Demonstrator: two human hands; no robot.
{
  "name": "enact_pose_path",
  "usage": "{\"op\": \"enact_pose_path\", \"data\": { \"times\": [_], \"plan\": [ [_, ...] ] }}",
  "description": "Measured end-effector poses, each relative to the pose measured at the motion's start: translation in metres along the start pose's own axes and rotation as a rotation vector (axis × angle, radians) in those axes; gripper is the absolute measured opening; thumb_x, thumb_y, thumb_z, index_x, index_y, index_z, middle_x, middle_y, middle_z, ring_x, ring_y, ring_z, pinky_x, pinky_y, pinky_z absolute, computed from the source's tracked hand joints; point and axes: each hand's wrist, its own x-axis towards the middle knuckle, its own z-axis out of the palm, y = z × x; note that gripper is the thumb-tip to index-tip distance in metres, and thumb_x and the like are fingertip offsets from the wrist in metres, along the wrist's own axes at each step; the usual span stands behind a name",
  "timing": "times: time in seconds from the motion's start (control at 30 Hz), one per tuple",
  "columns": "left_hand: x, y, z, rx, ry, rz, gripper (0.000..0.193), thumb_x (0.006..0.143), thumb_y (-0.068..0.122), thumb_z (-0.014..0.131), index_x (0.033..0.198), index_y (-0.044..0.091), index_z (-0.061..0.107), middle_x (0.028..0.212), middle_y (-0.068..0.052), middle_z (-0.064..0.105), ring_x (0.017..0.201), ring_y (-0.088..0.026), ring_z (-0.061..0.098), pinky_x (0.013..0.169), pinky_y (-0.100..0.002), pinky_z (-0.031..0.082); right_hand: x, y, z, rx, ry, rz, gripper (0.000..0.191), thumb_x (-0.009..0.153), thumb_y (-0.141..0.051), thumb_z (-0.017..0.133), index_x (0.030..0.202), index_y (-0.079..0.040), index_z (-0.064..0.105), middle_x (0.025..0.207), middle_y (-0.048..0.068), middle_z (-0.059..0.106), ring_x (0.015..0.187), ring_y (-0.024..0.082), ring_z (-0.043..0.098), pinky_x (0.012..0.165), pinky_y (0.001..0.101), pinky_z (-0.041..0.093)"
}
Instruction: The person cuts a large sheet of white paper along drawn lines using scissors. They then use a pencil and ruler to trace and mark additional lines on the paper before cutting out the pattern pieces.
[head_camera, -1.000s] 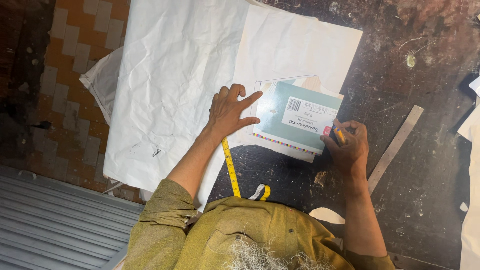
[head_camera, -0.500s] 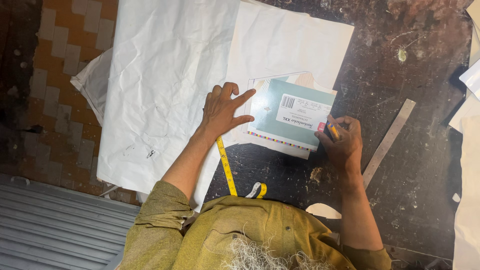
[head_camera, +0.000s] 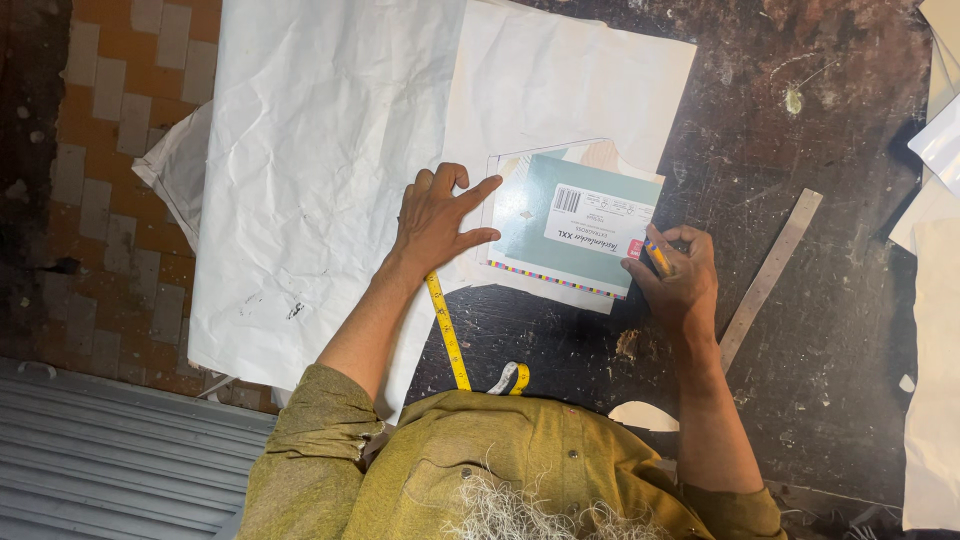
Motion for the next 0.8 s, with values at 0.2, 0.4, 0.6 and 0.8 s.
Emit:
{"op": "enact_pose_path", "data": {
  "times": [0.2, 0.4, 0.6, 0.8],
  "plan": [
    [0.001, 0.005, -0.007, 0.001, -0.043, -0.037, 0.073, 0.072, 0.055, 0.084, 0.139, 0.035, 0.064, 0.114, 0.000, 0.051, 0.098, -0.024, 0.046, 0.081, -0.040, 0.041, 0.000, -0.003, -0.001, 0.006, 0.004, -0.015, 0.057, 0.082, -0.024, 0.086, 0.133, -0.004, 0.070, 0.127, 0.013, 0.055, 0.112, 0.024, 0.060, 0.091, 0.0360, 0.054],
    [0.011, 0.035, 0.007, 0.019, -0.138, -0.063, 0.054, 0.076, 0.021, 0.081, 0.128, 0.015, 0.069, 0.119, -0.003, 0.057, 0.102, -0.026, 0.053, 0.080, -0.036, 0.054, 0.000, -0.013, -0.004, 0.019, 0.026, 0.036, 0.056, 0.081, -0.022, 0.085, 0.132, -0.004, 0.070, 0.127, 0.014, 0.055, 0.108, 0.025, 0.063, 0.090, 0.0373, 0.056],
    [0.034, 0.106, 0.062, -0.024, 0.007, 0.057, 0.022, 0.087, 0.004, 0.064, 0.108, 0.009, 0.067, 0.111, -0.009, 0.059, 0.104, -0.029, 0.056, 0.079, -0.041, 0.054, 0.000, -0.025, -0.004, -0.027, 0.017, 0.060, 0.055, 0.082, -0.021, 0.084, 0.133, -0.005, 0.069, 0.127, 0.015, 0.055, 0.107, 0.027, 0.064, 0.088, 0.0395, 0.056],
    [0.026, 0.120, 0.076, -0.025, 0.306, 0.048, 0.047, 0.082, 0.015, 0.070, 0.127, 0.010, 0.060, 0.114, -0.008, 0.056, 0.098, -0.030, 0.053, 0.079, -0.047, 0.045, 0.017, -0.025, -0.022, 0.189, -0.011, 0.136, 0.044, 0.084, -0.028, 0.077, 0.117, 0.000, 0.071, 0.111, 0.010, 0.066, 0.099, 0.024, 0.068, 0.084, 0.0373, 0.056]
  ]
}}
